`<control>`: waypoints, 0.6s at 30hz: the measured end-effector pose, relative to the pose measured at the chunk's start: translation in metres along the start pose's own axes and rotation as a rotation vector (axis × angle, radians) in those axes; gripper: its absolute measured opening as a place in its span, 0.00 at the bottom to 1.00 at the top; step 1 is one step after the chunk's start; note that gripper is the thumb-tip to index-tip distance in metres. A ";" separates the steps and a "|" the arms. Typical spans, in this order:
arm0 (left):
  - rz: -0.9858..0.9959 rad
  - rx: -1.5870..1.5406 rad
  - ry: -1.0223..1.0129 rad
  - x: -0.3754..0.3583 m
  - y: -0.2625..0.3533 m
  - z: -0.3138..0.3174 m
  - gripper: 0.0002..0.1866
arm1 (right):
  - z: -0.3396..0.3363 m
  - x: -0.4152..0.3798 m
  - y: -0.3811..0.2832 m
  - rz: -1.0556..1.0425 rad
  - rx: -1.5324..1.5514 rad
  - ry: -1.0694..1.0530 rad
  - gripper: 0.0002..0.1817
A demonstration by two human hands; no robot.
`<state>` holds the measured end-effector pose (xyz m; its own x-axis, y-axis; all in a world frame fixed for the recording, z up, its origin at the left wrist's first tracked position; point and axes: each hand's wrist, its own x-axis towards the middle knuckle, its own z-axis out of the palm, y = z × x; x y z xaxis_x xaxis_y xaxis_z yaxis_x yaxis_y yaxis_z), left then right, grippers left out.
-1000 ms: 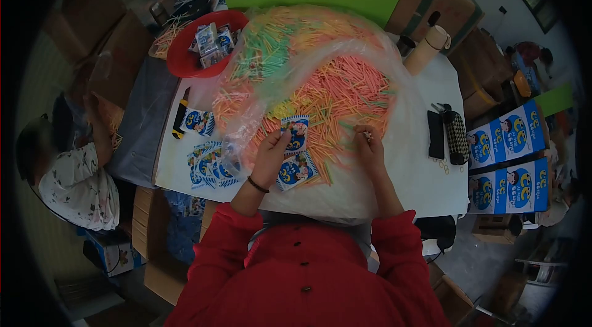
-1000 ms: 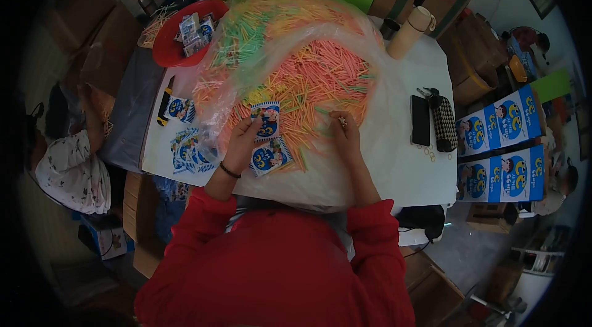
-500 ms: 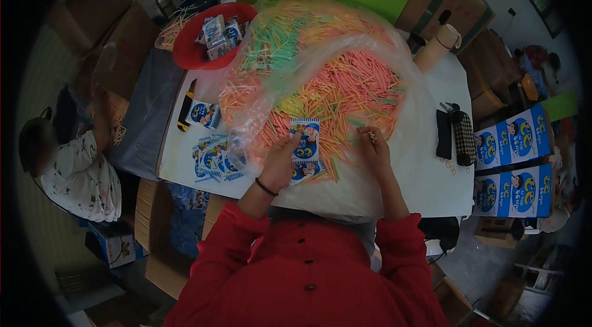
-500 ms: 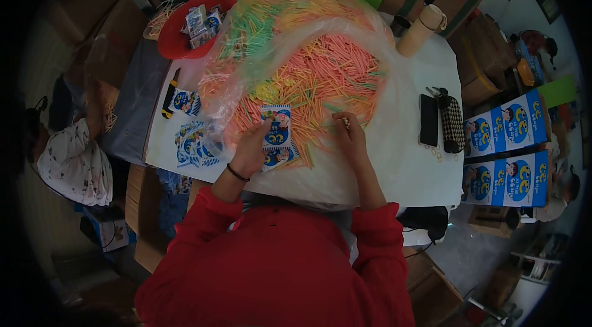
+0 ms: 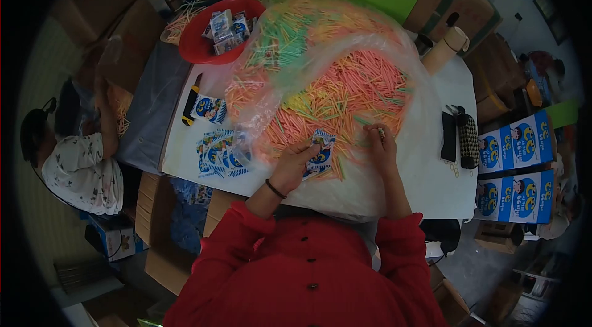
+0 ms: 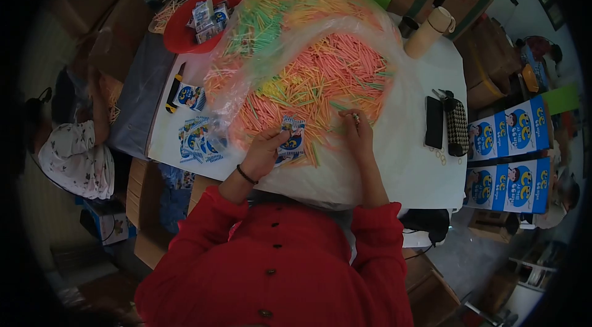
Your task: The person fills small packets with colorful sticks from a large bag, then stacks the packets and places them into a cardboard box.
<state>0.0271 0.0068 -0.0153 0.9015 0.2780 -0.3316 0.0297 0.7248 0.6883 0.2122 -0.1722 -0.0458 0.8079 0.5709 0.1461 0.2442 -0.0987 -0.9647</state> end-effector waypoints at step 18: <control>0.352 0.618 -0.105 -0.019 0.003 0.001 0.10 | 0.052 -0.025 -0.132 0.046 0.592 -0.219 0.09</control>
<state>0.0103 0.0028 -0.0066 0.9384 0.3450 0.0199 -0.0599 0.1055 0.9926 0.1320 -0.1315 0.0663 0.6669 0.7364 0.1139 -0.1766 0.3046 -0.9360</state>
